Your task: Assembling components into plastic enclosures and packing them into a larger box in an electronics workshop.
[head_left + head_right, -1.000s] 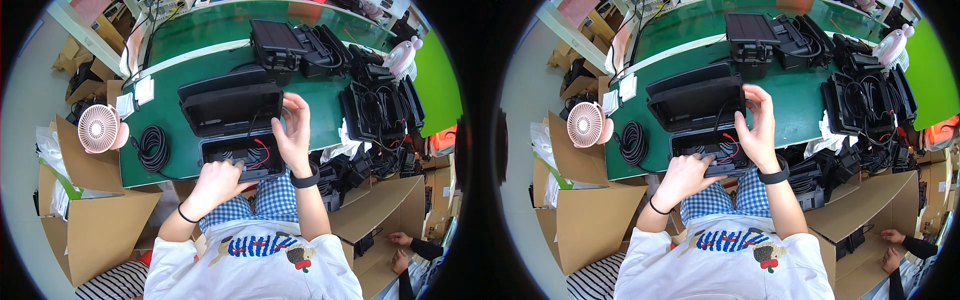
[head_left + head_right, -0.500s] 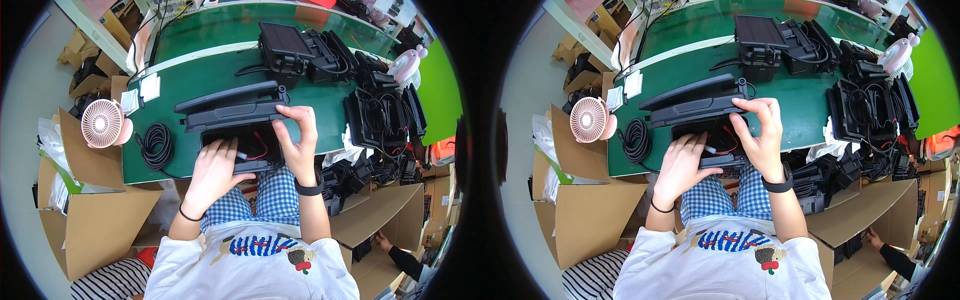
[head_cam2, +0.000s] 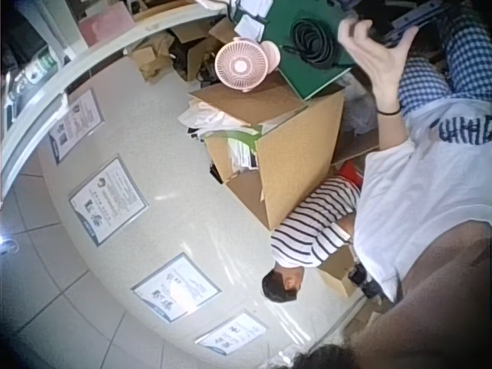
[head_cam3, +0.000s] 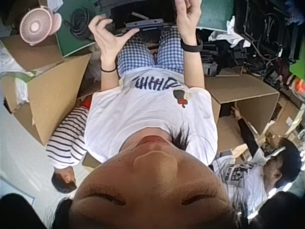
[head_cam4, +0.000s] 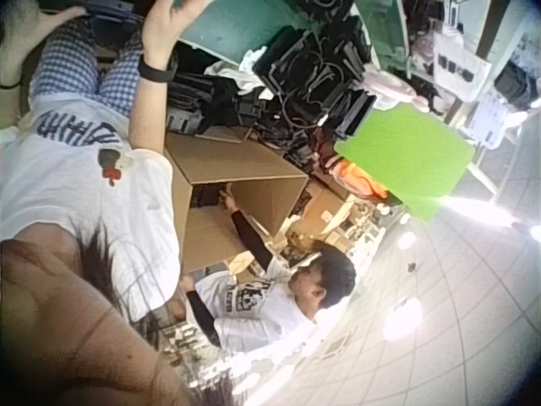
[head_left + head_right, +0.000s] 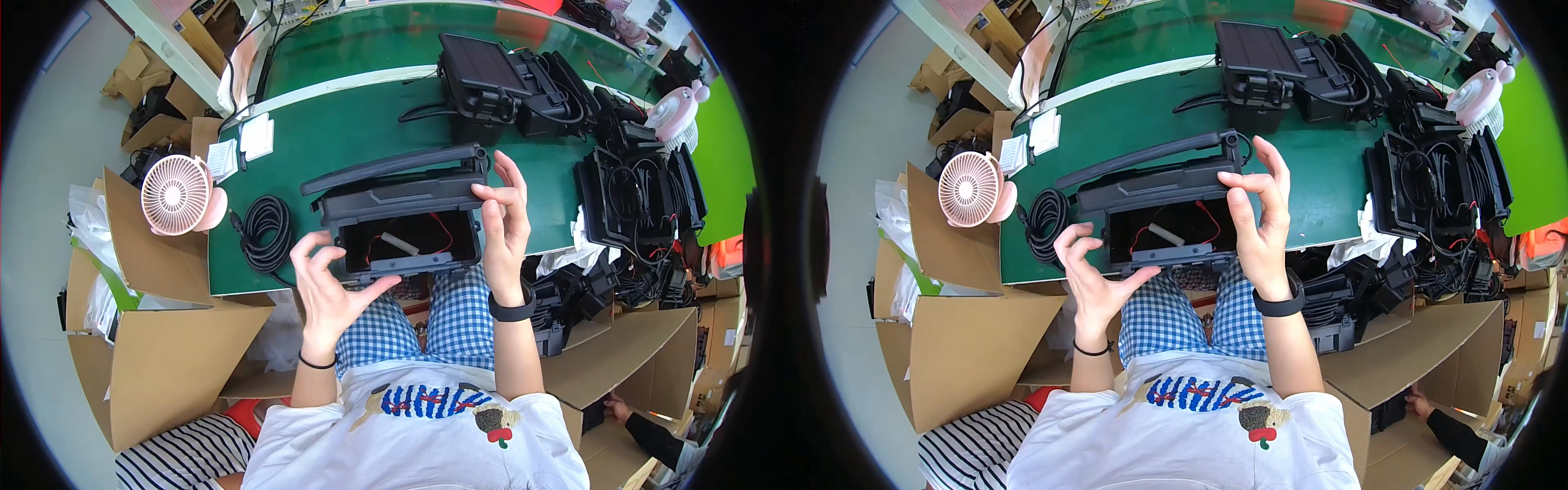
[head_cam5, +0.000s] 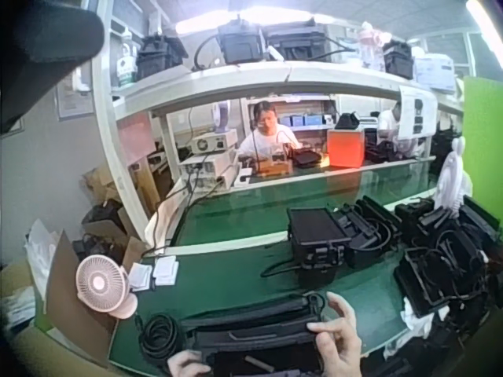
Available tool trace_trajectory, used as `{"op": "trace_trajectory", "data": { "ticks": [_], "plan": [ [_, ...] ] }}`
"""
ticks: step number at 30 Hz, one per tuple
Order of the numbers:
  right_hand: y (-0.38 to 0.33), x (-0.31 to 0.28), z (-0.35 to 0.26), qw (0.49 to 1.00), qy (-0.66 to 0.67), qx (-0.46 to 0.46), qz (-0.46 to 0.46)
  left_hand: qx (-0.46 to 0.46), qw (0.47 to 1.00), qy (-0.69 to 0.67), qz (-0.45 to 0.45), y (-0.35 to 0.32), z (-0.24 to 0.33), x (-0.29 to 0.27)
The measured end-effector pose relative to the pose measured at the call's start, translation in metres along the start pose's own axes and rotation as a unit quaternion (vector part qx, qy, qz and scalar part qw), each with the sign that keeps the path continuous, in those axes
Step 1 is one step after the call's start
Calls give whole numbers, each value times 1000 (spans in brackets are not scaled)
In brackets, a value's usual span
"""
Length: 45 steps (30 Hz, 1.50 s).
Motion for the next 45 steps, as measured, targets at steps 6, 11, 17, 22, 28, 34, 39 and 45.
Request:
{"op": "trace_trajectory", "data": {
  "ticks": [6, 11, 17, 22, 28, 34, 39, 45],
  "plan": [
    [-15, 6, 22, 997, 64, 39, -7, -106, 975, -165, 104, -16, -9, 21],
    [-25, 10, 38, 996, 69, 59, -8, -187, 971, -141, 44, -19, -9, 21],
    [-23, 14, 43, 992, 110, 61, 3, -203, 921, -327, 52, -14, -19, 14],
    [-18, 13, 44, 991, 97, 89, -9, -118, 982, -149, 5, -8, -7, 12],
    [-14, 14, 43, 992, 92, 84, -17, -131, 978, -157, 39, 6, -7, 16],
    [-19, 8, 35, 990, 76, 116, -19, -131, 968, -189, 99, 11, -20, 29],
    [-32, -1, 30, 976, 145, 149, 58, -145, 904, -370, 160, 2, -18, 42],
    [-43, -9, 11, 991, -123, 39, -24, -253, 852, -440, 125, -5, -21, 55]
  ]
}}
Point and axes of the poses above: each hand's wrist, its own y-axis towards the middle knuckle, its own x-axis out of the palm, z = x × y, the point moved 3 cm from there along y, towards the middle knuckle, and after that the axes turned 9 degrees about x, right-handed, at the moved point
